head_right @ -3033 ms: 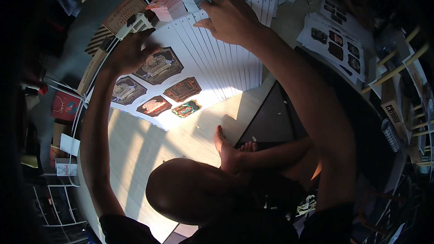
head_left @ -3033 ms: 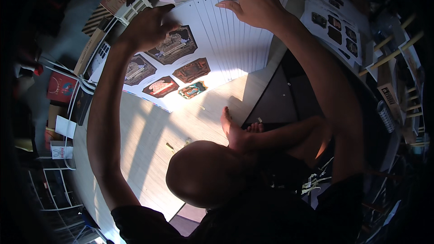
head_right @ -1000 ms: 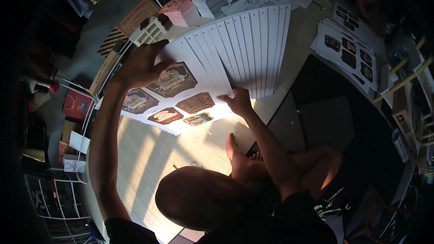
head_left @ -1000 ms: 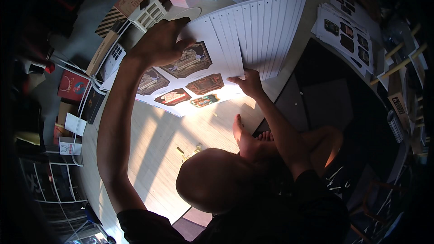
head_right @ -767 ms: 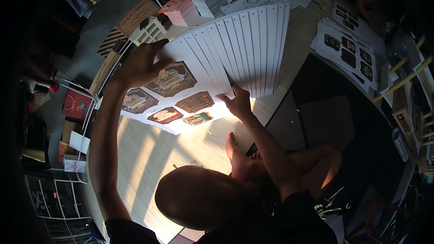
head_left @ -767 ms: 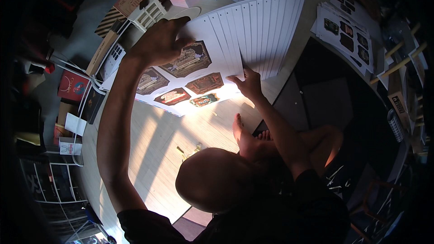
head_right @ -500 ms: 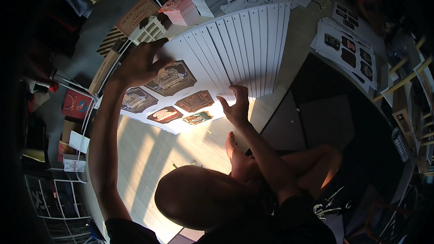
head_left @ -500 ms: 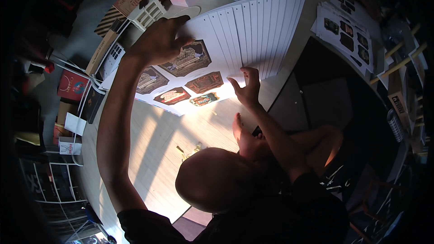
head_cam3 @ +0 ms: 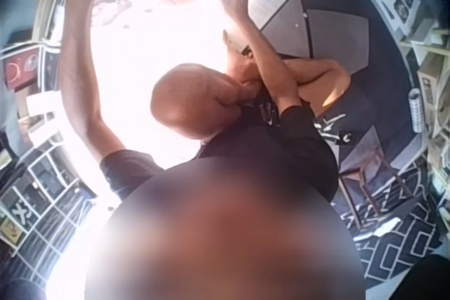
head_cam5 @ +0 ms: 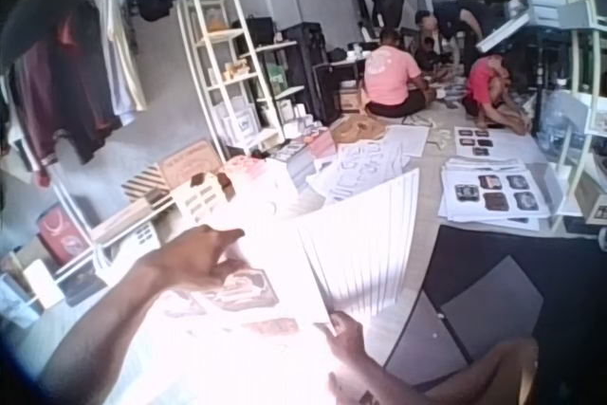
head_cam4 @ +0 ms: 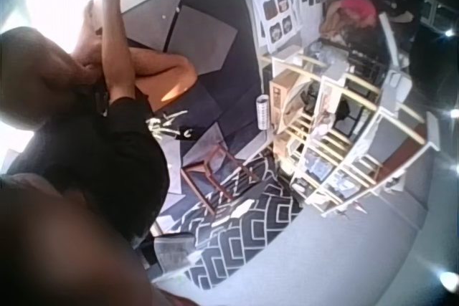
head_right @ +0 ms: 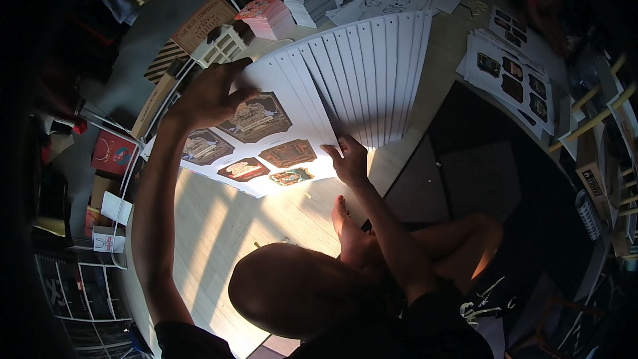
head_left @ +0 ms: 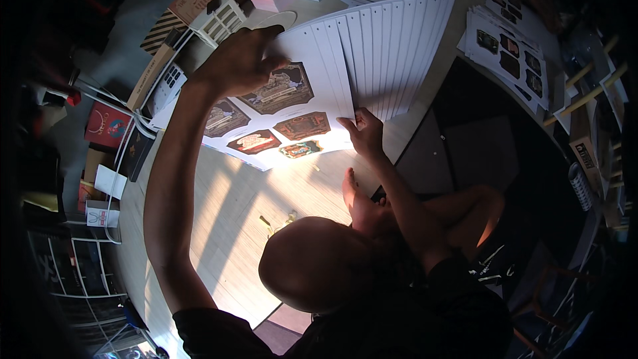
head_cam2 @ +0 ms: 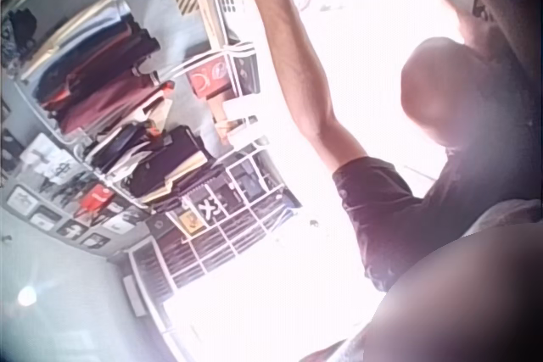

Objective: The person sits on the floor and removes the perforated edge strips from printed sheets by hand. They peel off the strips, place the cleaned sheets into a stack, and occasionally flip or adjust the sheets to continue the process.

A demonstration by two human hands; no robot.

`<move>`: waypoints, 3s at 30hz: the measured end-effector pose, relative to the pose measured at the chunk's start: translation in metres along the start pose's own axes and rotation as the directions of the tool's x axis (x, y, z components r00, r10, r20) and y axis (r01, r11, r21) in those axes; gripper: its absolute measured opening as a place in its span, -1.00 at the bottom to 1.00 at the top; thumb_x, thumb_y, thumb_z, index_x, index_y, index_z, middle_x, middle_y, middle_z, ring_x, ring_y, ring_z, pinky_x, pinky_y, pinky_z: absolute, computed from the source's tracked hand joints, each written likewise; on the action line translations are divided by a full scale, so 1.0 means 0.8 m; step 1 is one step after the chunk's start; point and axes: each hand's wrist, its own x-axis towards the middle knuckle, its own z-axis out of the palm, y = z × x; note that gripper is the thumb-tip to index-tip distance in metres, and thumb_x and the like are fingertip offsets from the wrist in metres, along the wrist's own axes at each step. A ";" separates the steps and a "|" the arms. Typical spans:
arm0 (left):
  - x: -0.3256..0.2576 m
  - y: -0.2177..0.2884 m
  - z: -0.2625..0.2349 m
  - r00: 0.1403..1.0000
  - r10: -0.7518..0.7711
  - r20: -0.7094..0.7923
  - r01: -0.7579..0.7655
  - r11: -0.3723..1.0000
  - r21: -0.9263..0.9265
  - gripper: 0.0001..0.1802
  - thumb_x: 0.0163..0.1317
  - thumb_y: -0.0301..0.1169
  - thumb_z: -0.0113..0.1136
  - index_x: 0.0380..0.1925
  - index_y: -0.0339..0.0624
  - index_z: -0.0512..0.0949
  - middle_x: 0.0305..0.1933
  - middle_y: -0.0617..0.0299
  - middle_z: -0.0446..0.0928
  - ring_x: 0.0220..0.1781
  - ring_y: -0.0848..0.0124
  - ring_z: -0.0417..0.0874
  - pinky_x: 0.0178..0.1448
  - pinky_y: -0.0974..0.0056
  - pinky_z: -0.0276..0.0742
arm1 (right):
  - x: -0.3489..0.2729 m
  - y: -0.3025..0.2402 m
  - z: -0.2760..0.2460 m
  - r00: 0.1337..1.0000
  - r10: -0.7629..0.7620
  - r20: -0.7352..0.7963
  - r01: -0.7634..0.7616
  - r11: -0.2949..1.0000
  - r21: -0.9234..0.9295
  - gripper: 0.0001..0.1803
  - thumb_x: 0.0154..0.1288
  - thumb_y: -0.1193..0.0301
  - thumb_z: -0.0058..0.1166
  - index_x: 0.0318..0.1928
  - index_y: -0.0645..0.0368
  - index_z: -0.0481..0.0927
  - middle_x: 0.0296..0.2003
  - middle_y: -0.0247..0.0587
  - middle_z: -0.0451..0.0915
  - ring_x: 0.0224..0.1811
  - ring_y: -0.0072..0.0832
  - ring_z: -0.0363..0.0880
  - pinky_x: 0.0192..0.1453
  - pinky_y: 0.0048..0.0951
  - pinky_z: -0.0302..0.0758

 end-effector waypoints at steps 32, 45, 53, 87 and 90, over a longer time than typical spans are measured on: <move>0.008 0.003 0.002 0.996 -0.026 0.090 0.026 1.000 -0.001 -0.40 0.27 -0.35 0.28 0.31 -0.21 0.40 0.11 -0.16 0.61 0.15 -0.05 0.63 0.29 -0.01 0.51 | -0.032 -0.007 0.021 0.987 -0.040 -0.156 0.024 0.994 -0.106 -0.63 0.13 0.45 0.48 -0.22 0.26 0.49 -0.43 -0.12 0.58 -0.39 -0.37 0.60 -0.24 -0.37 0.57; 0.012 0.003 0.006 0.996 0.008 0.091 -0.009 1.000 0.003 -0.34 0.25 -0.38 0.29 0.36 -0.17 0.35 0.22 -0.17 0.54 0.25 -0.05 0.57 0.38 0.00 0.45 | -0.020 0.000 0.019 0.998 -0.005 -0.063 0.000 0.998 -0.065 -0.68 0.17 0.35 0.47 -0.35 0.28 0.56 -0.51 -0.17 0.59 -0.45 -0.43 0.57 -0.29 -0.39 0.51; 0.012 0.003 0.004 0.995 0.027 0.093 -0.025 0.999 -0.031 -0.33 0.25 -0.39 0.29 0.37 -0.17 0.35 0.20 -0.17 0.55 0.18 -0.04 0.62 0.32 -0.01 0.50 | -0.020 0.001 0.025 0.990 -0.064 -0.128 0.050 0.993 -0.109 -0.69 0.17 0.44 0.46 -0.24 0.26 0.53 -0.40 -0.07 0.62 -0.36 -0.30 0.67 -0.19 -0.34 0.61; 0.014 -0.001 0.007 0.999 -0.001 0.040 0.003 0.999 -0.044 -0.31 0.20 -0.32 0.39 0.31 -0.33 0.40 0.27 -0.22 0.50 0.34 -0.07 0.50 0.42 0.03 0.38 | -0.075 0.142 0.108 0.290 0.903 0.316 -0.774 0.027 0.632 -0.56 0.18 0.43 0.14 0.05 0.18 0.33 -0.04 0.00 0.41 0.09 0.07 0.51 0.19 0.28 0.51; 0.023 0.001 0.006 0.997 -0.015 0.081 0.020 0.998 -0.062 -0.28 0.20 -0.31 0.40 0.33 -0.33 0.38 0.30 -0.22 0.48 0.36 -0.09 0.48 0.43 0.03 0.38 | -0.071 0.153 0.115 0.384 0.842 0.380 -0.725 0.020 0.689 -0.59 0.19 0.43 0.12 0.02 0.21 0.33 -0.06 0.00 0.38 0.09 0.10 0.51 0.19 0.32 0.51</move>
